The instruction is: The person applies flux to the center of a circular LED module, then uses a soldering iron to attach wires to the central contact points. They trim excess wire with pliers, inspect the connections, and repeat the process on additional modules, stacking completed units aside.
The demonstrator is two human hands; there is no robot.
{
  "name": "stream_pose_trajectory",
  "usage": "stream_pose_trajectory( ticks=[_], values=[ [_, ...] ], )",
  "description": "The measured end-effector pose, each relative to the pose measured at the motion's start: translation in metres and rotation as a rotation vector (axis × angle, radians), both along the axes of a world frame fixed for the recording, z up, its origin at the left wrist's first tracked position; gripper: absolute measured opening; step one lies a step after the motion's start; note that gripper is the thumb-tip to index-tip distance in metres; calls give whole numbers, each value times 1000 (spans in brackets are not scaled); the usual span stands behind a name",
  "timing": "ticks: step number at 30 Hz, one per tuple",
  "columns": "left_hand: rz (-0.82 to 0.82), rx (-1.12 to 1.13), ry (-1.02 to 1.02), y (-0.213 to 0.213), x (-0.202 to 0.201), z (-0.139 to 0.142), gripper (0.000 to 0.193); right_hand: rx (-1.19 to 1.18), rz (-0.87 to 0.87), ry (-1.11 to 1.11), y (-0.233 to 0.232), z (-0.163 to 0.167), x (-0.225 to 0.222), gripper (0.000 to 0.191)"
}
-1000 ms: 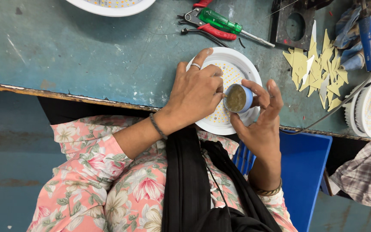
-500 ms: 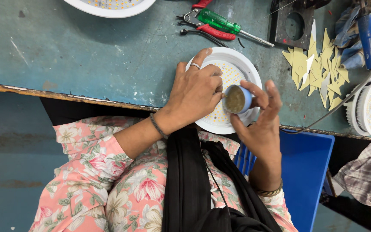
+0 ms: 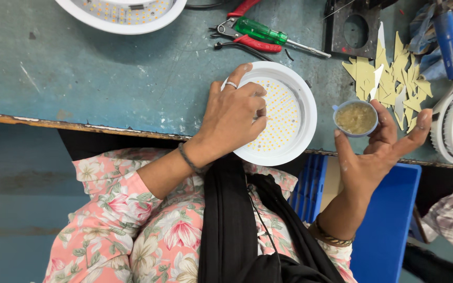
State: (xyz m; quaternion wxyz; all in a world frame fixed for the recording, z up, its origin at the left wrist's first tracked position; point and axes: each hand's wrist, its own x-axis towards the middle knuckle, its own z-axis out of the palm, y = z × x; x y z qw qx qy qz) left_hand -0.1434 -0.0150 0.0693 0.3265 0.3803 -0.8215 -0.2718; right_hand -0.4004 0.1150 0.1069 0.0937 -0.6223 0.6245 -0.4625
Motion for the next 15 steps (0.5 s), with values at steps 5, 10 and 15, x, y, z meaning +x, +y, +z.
stream_pose_trajectory(
  ticks=[5,10,15],
  values=[
    [1,-9,-9,1,0,-1,9,2,-61,-14,-1,-32,-26,115],
    [-10,2,-20,1,0,0,9,38,-113,-68,0,-60,-40,112],
    [-13,-14,-5,2,0,1,10,67,-131,-140,0,-68,-46,109]
  ],
)
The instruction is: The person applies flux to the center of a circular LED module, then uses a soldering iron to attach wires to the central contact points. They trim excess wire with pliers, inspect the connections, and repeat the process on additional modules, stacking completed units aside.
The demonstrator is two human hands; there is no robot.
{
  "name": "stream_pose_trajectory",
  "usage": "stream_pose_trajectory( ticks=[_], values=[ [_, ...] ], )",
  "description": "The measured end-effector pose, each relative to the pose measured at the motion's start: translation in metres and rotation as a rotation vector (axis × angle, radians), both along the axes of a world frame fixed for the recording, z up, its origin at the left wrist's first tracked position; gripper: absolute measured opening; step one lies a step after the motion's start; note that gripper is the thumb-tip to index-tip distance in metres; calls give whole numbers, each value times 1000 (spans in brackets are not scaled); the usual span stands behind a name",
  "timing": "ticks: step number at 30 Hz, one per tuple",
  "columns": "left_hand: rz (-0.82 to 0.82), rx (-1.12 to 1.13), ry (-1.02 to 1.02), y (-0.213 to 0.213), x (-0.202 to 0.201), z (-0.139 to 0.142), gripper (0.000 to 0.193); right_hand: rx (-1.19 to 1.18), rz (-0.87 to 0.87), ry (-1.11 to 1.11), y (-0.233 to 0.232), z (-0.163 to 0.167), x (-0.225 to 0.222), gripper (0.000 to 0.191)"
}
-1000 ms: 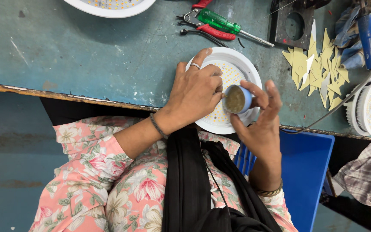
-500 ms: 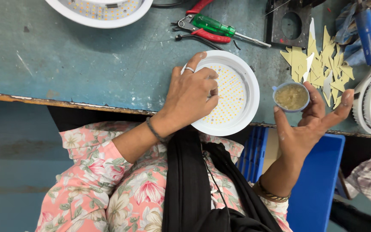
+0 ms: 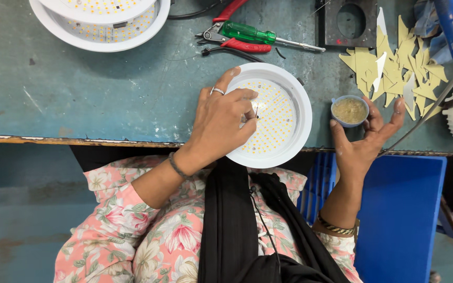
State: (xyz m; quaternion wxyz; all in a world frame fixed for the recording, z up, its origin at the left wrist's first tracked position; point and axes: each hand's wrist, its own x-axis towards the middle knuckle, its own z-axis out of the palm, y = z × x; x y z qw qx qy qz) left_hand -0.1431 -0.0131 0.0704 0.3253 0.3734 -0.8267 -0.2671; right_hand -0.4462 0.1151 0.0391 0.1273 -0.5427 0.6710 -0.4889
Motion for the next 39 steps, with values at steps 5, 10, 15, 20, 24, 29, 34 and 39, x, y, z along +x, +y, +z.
stream_pose_trajectory(
  ticks=[5,10,15,20,24,29,34,39],
  values=[
    [-2,7,6,1,0,1,12,35,-56,177,3,3,3,106],
    [4,12,-6,1,0,3,12,-89,-88,75,2,12,9,88],
    [4,9,4,1,-1,2,12,-97,4,-303,-2,30,22,67],
    [-6,-26,5,1,0,-2,9,230,342,-583,-6,31,68,80],
    [-41,-61,3,-10,6,-6,10,192,336,-765,-12,29,95,80],
    [-48,-164,-56,-43,28,-13,11,152,378,-670,-41,23,117,78],
    [-41,-203,-17,-52,34,-18,10,117,308,-329,-70,45,79,51],
    [-29,-232,-39,-47,31,-16,12,-154,211,-773,-99,62,-20,52]
  ],
)
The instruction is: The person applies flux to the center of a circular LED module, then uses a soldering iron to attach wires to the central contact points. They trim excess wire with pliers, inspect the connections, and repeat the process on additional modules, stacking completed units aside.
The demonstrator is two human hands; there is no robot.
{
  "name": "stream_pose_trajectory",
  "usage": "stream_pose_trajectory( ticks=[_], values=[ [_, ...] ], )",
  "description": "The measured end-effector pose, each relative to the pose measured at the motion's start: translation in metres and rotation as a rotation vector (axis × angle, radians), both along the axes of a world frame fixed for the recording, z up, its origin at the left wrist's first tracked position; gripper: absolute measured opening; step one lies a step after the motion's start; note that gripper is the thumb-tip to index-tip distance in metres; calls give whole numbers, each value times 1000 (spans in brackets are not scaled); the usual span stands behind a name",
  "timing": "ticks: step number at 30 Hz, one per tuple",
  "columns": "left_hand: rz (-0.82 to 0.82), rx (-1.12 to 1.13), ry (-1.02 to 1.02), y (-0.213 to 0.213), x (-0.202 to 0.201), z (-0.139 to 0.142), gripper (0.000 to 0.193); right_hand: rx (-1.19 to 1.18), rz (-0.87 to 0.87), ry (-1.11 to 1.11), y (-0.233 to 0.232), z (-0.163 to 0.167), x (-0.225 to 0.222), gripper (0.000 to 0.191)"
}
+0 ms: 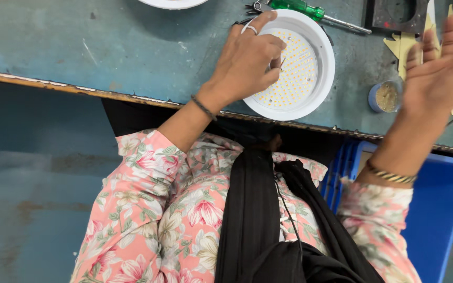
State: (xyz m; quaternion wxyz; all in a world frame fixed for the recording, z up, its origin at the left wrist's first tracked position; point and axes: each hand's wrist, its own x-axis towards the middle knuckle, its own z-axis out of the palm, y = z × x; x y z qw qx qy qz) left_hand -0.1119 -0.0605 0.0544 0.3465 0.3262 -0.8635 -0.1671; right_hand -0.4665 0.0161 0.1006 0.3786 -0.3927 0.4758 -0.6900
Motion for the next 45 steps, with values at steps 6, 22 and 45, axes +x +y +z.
stream_pose_trajectory(
  ticks=[6,22,45],
  values=[
    [-24,90,-24,19,1,4,7,-97,-100,-361,-55,6,-67,41],
    [-64,104,39,38,-2,12,6,-263,-471,262,-58,9,-68,38],
    [-33,-43,-16,44,-3,18,11,-232,-264,577,104,-1,56,42]
  ],
)
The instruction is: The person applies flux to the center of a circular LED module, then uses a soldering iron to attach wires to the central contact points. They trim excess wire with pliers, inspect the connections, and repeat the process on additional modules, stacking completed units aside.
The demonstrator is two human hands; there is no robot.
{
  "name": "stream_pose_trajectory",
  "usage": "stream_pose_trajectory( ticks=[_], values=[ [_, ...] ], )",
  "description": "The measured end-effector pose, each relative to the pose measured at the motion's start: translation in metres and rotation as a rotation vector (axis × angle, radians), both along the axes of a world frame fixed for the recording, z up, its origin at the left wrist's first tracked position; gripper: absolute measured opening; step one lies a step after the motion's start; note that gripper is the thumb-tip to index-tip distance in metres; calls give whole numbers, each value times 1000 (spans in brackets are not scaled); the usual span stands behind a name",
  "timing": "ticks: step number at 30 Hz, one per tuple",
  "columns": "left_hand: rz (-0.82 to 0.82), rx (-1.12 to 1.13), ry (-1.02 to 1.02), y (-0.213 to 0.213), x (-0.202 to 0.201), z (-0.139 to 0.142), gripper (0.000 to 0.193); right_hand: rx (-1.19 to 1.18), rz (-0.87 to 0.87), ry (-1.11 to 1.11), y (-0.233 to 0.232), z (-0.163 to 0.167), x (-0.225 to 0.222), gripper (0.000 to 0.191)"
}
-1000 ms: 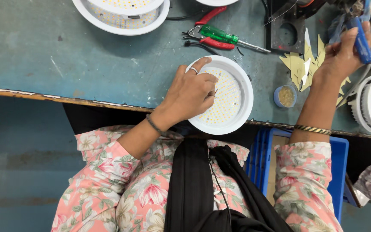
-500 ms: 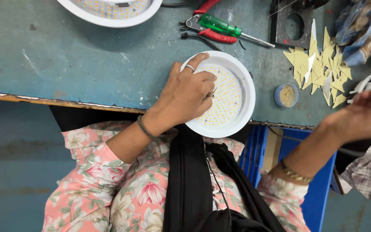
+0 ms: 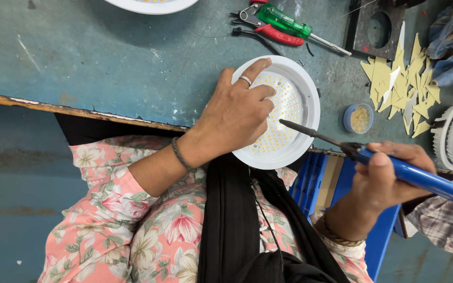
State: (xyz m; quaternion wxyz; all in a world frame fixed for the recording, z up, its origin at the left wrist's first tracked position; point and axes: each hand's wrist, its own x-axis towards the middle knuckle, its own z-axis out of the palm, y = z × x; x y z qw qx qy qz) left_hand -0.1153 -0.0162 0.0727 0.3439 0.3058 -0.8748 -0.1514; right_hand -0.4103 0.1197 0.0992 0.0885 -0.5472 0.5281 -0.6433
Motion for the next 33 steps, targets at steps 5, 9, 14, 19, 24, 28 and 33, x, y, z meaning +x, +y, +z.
stream_pose_trajectory(
  ticks=[5,9,14,19,24,28,33],
  values=[
    [8,-11,-21,0,-1,1,8,109,71,-71,-2,3,22,44],
    [18,-19,-18,0,-1,2,7,170,53,-29,-4,8,30,38],
    [15,-23,-29,-1,-3,2,6,238,54,-2,-7,17,36,34],
    [15,-17,-30,-1,-4,2,6,236,63,-6,-11,21,41,33],
    [12,-14,-29,-1,-2,3,6,226,104,-16,-12,19,40,30],
    [18,-22,-39,2,0,3,6,251,104,5,-8,18,40,29],
    [14,-10,-50,2,0,5,5,213,109,23,-9,17,39,28]
  ],
)
